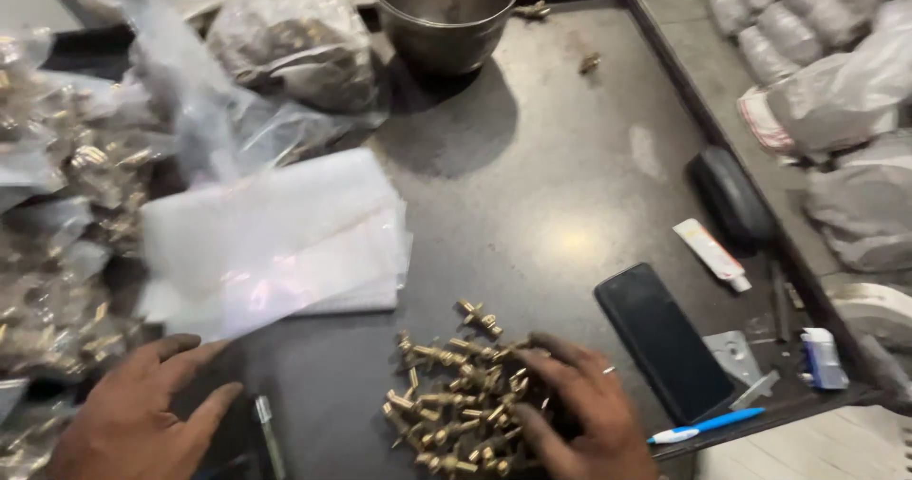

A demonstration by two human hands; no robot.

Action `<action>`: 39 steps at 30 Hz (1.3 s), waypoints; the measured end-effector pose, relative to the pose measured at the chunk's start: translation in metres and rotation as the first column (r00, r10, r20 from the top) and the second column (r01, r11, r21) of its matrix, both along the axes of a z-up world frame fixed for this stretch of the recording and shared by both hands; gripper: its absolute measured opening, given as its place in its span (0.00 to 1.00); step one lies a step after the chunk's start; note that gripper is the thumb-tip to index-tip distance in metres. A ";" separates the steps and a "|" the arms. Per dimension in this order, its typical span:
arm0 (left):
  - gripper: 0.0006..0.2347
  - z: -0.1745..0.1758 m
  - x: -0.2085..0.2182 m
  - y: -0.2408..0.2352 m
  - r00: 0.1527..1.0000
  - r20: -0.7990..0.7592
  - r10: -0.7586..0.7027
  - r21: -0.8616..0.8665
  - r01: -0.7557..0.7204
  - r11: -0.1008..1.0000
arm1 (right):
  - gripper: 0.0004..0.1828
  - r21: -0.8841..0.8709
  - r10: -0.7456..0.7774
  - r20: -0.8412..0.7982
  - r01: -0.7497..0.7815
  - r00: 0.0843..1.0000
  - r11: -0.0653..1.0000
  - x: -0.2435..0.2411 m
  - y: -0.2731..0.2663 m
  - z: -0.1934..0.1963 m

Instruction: Sorting, packaging, and assembling small brass fittings into plastic bags and attaching rubber components.

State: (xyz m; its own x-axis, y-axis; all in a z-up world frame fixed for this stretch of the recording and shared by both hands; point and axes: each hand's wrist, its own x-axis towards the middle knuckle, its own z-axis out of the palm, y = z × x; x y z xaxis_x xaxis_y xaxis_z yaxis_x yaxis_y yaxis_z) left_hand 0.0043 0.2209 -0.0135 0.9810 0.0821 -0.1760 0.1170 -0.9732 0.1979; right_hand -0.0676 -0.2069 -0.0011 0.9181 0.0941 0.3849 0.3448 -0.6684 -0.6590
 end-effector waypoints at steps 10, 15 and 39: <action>0.19 0.016 -0.065 0.003 0.991 0.112 0.077 -0.056 -0.071 0.996 | 0.26 0.003 -0.044 -0.131 0.045 0.990 0.999 -0.001 -0.003 0.005; 0.18 0.054 -0.076 -0.028 0.978 0.165 0.126 -0.087 -0.113 0.990 | 0.20 0.195 -0.118 -0.051 0.126 0.992 0.973 -0.012 -0.005 0.004; 0.20 -0.249 -0.055 0.046 0.870 0.386 -0.308 0.090 0.297 0.951 | 0.17 0.225 -0.174 -0.063 0.184 0.983 0.957 -0.051 -0.059 0.026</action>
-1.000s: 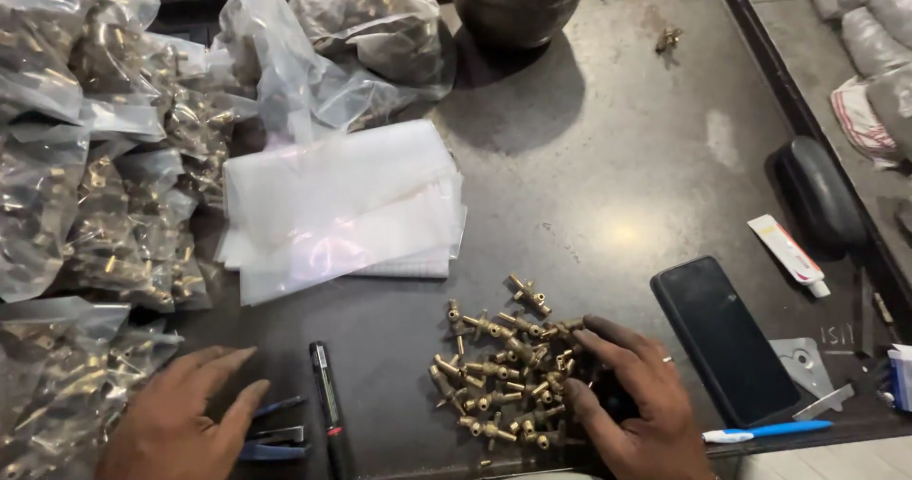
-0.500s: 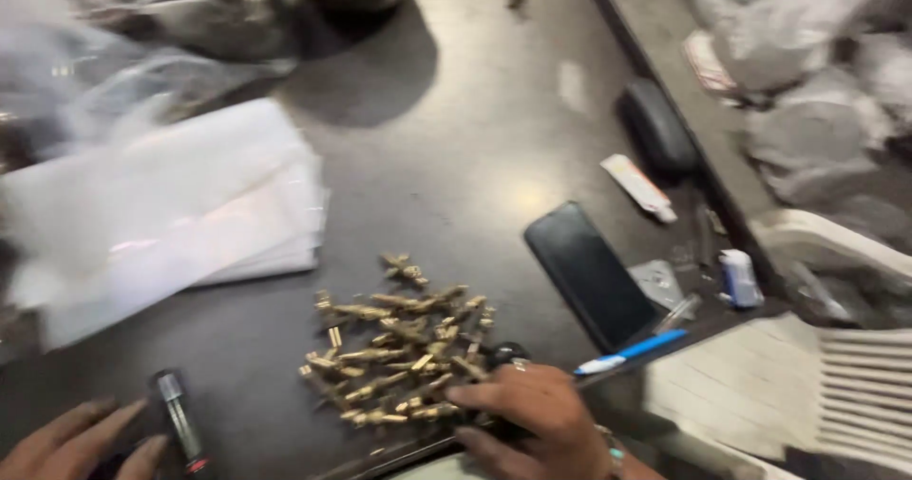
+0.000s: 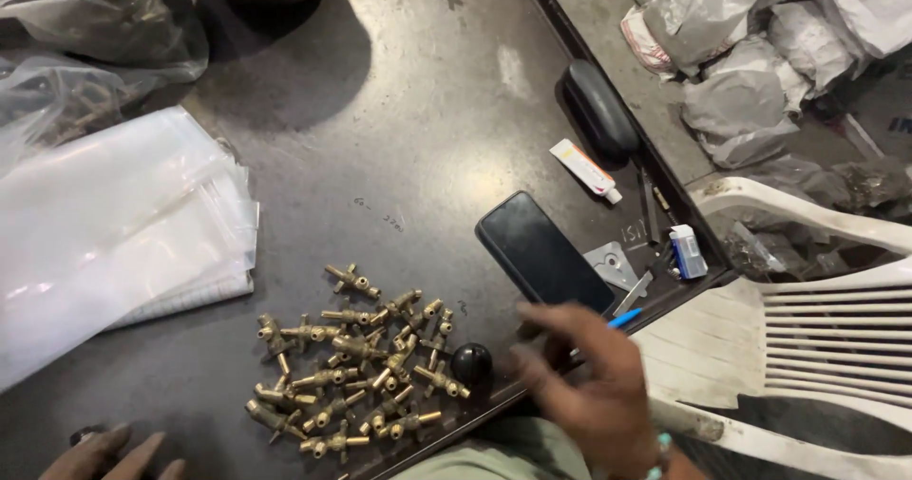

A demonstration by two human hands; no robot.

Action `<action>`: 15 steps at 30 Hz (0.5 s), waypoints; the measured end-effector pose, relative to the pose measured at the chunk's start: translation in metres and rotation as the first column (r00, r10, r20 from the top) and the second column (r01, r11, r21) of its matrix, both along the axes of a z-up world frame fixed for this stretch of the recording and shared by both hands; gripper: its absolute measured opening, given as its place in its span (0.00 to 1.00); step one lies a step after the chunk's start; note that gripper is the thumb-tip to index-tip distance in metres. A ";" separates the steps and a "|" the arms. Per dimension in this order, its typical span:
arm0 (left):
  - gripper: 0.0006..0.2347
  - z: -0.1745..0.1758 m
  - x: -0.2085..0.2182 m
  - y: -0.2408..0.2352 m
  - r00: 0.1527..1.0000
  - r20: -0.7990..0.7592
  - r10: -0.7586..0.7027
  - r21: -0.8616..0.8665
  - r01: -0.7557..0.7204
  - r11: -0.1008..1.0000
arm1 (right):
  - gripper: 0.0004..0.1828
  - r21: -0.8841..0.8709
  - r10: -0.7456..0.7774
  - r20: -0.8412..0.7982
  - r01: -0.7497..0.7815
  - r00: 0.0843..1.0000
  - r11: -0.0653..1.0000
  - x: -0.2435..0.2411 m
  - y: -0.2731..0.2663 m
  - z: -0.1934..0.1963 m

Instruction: Sorting, packaging, and assembling small brass fittings into plastic bags and attaching rubber components.

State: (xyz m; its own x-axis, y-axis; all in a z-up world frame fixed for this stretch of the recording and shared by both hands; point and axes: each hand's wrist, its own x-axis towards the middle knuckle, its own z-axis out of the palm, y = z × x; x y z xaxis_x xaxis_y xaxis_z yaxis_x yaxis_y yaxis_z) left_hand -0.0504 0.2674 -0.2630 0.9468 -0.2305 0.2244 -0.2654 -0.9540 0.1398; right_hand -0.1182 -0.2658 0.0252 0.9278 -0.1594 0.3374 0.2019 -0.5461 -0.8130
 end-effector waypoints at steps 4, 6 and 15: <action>0.19 0.045 -0.004 -0.051 0.998 0.056 -0.008 -0.065 0.011 0.998 | 0.19 -0.075 -0.095 -0.261 0.078 0.961 0.994 0.016 -0.007 0.016; 0.15 0.086 -0.005 -0.105 0.990 0.044 -0.135 -0.314 0.142 0.939 | 0.19 -0.323 0.138 -0.214 -0.203 0.967 0.924 0.020 -0.005 0.017; 0.11 0.249 0.020 -0.266 0.894 0.218 -0.392 -0.523 0.446 0.726 | 0.15 -0.264 0.197 -0.356 -0.301 0.913 0.916 0.028 0.001 0.013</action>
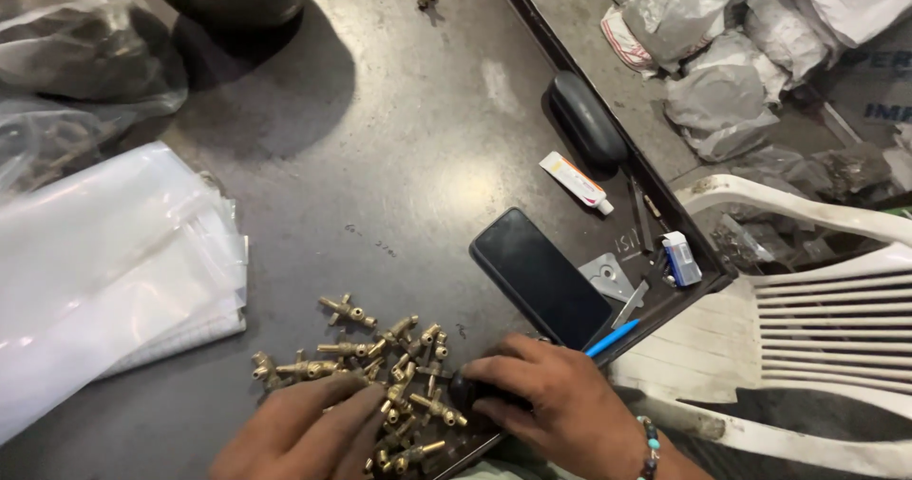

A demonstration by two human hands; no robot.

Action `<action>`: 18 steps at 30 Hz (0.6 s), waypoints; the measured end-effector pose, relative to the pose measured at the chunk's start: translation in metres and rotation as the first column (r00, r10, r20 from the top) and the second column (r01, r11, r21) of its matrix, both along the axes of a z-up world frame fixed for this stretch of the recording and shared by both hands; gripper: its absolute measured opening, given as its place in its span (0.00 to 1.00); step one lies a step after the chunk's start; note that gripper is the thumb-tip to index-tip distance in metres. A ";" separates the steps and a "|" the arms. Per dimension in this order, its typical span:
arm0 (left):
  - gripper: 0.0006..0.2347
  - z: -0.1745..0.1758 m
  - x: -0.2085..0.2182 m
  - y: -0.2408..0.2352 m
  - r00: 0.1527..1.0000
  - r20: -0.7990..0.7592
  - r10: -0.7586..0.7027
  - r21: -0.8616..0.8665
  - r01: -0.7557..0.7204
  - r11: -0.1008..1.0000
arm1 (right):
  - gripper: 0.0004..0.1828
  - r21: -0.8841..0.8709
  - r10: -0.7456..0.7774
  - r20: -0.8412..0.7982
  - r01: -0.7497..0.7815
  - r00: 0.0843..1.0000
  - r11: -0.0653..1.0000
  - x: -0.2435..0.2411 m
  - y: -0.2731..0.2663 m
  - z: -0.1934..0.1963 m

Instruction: Sorting, packaging, and assembling small brass fittings into plastic bags and attaching rubber components.

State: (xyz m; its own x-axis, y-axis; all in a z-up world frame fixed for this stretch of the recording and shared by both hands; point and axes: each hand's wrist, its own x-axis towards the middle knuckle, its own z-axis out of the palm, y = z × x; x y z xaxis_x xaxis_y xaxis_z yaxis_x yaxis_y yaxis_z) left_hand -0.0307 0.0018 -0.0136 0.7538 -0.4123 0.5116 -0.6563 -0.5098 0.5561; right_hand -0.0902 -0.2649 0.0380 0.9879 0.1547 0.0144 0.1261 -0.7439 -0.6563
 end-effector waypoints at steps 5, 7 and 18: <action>0.13 0.025 0.009 -0.027 0.984 -0.132 -0.118 0.001 0.119 0.993 | 0.12 0.041 0.013 0.029 -0.014 1.000 0.999 0.001 -0.001 0.000; 0.14 0.034 0.013 -0.032 0.969 -0.103 -0.223 -0.005 0.224 0.975 | 0.09 0.072 -0.043 0.065 0.038 0.997 0.997 0.000 0.003 -0.007; 0.16 0.014 0.014 -0.030 0.917 -0.379 -0.125 -0.200 0.050 0.979 | 0.11 0.850 0.154 -0.517 0.483 0.842 0.210 0.028 0.038 -0.019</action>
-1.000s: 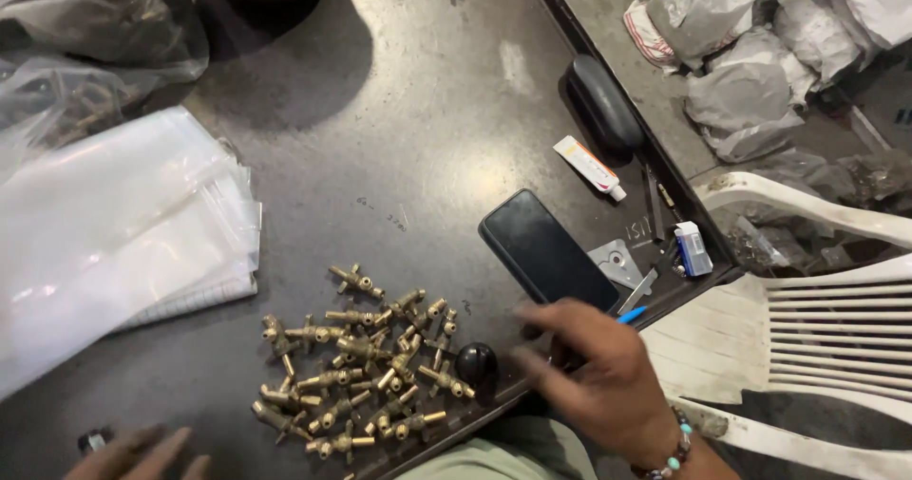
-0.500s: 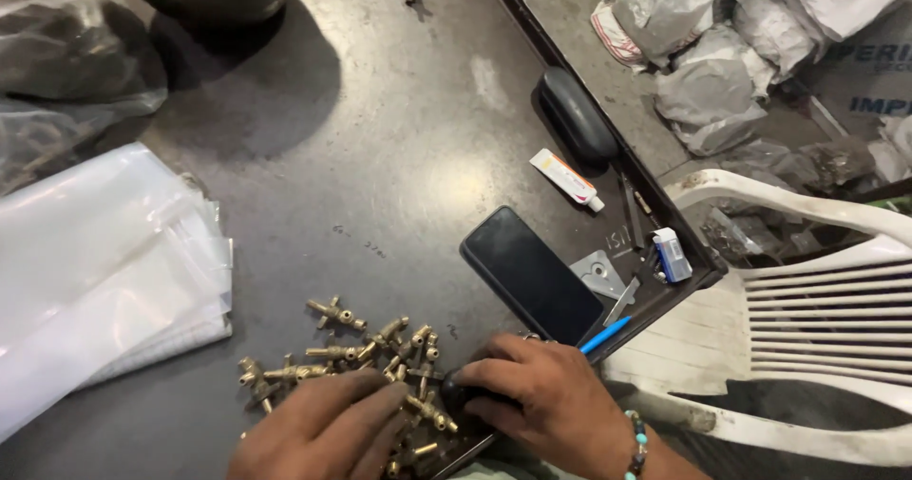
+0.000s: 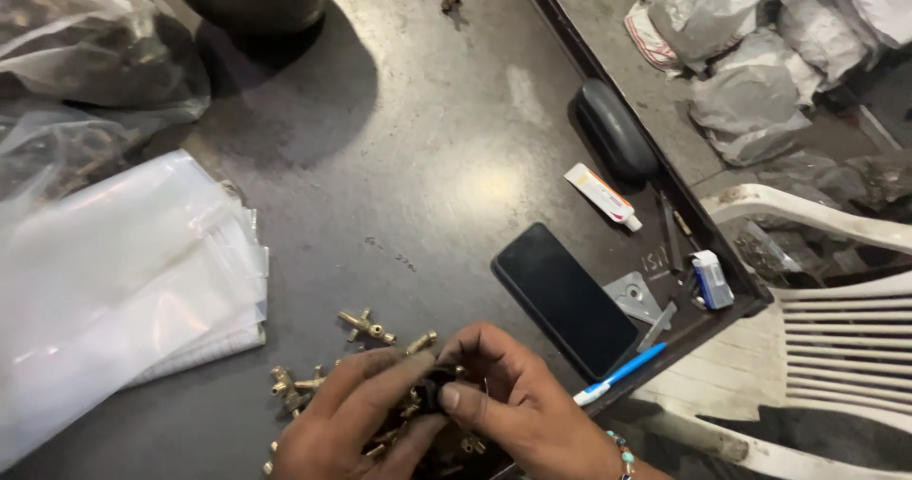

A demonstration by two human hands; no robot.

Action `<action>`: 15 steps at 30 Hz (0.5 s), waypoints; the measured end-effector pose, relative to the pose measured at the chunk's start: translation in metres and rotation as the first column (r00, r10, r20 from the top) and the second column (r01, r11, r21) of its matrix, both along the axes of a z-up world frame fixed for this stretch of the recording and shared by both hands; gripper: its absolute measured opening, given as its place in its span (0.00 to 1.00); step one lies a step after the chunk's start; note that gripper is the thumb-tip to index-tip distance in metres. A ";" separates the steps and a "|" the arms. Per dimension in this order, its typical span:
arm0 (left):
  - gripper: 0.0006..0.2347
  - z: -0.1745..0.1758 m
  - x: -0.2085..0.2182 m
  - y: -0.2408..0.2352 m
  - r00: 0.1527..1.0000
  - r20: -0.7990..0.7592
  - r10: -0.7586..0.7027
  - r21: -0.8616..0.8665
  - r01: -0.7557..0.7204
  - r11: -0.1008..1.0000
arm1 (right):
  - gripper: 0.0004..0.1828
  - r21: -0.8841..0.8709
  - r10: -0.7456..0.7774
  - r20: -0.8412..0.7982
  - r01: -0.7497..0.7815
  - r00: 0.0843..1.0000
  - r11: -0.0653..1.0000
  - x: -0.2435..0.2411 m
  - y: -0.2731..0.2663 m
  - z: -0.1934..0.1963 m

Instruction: Sorting, packaging, and assembling small brass fittings into plastic bags and attaching rubber components.

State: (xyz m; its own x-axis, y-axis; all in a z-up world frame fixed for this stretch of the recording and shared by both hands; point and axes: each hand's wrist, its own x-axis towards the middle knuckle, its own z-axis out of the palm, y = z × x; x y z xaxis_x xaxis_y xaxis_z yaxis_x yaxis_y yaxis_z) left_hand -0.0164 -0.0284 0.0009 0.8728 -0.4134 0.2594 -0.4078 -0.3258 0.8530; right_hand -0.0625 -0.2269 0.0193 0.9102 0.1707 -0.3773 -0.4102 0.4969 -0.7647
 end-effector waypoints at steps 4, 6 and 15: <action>0.23 -0.008 0.005 0.010 0.998 -0.058 0.019 -0.015 -0.019 1.000 | 0.12 -0.050 0.037 0.063 -0.034 0.997 0.998 0.012 0.002 -0.005; 0.20 -0.007 0.009 0.013 1.000 -0.004 -0.031 0.044 0.031 0.999 | 0.15 -0.022 0.011 0.094 -0.009 0.996 1.000 0.016 0.000 -0.012; 0.09 -0.016 0.039 0.030 0.990 0.086 0.114 0.085 -0.122 0.989 | 0.26 -0.708 0.313 0.135 -0.130 0.940 0.694 0.086 -0.015 0.030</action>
